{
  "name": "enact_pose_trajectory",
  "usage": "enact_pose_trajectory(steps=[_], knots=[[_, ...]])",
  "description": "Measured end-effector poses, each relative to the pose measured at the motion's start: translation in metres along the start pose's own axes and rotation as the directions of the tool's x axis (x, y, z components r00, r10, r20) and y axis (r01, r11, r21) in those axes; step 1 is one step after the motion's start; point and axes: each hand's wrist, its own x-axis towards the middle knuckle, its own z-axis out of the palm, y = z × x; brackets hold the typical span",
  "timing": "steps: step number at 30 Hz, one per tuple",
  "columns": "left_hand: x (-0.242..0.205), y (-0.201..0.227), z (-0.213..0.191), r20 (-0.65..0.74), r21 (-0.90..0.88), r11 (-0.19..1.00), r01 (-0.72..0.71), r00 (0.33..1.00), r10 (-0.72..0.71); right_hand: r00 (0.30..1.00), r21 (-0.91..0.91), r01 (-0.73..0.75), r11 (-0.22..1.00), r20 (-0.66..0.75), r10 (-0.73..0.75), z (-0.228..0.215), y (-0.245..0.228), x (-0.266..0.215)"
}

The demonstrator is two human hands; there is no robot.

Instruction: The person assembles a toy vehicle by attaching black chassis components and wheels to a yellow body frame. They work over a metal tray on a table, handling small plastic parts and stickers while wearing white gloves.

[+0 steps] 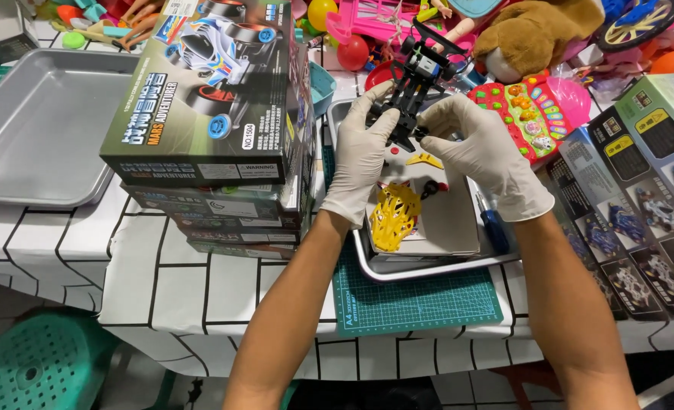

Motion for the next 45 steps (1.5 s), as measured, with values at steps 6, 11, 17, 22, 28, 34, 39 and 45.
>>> enact_pose_trajectory(steps=[6,11,17,22,28,34,39,45], knots=[[0.003,-0.010,0.000,0.015,0.013,0.999,-0.042,0.999,0.042,1.000,-0.011,0.020,1.000,0.015,-0.019,-0.004,0.006,-0.001],[0.000,-0.008,0.000,0.023,0.022,0.998,-0.066,0.998,0.065,0.999,-0.032,0.030,0.999,0.026,-0.029,-0.003,0.015,0.002],[-0.002,-0.006,0.000,0.042,0.002,0.998,-0.061,0.997,0.061,0.999,-0.113,0.015,0.993,0.037,-0.011,-0.005,0.011,0.001],[-0.005,-0.004,0.000,0.048,0.015,0.998,-0.067,0.997,0.066,0.999,-0.153,0.014,0.988,0.044,-0.008,-0.006,0.010,0.001],[-0.015,0.045,0.005,0.072,-0.015,0.990,0.137,0.988,-0.136,0.998,-0.173,0.028,0.984,0.054,-0.018,-0.005,0.000,-0.001],[-0.015,0.044,0.006,0.087,-0.099,0.961,0.257,0.965,-0.249,0.999,-0.165,0.025,0.986,0.042,-0.018,-0.003,-0.008,-0.002],[-0.008,0.011,0.004,0.060,0.084,0.993,-0.086,0.995,0.082,1.000,-0.143,-0.020,0.990,-0.009,0.019,0.000,-0.006,-0.001],[-0.002,-0.011,0.004,0.031,0.125,0.982,-0.143,0.990,0.140,0.997,-0.111,0.050,0.993,-0.048,-0.056,0.003,-0.004,-0.001]])
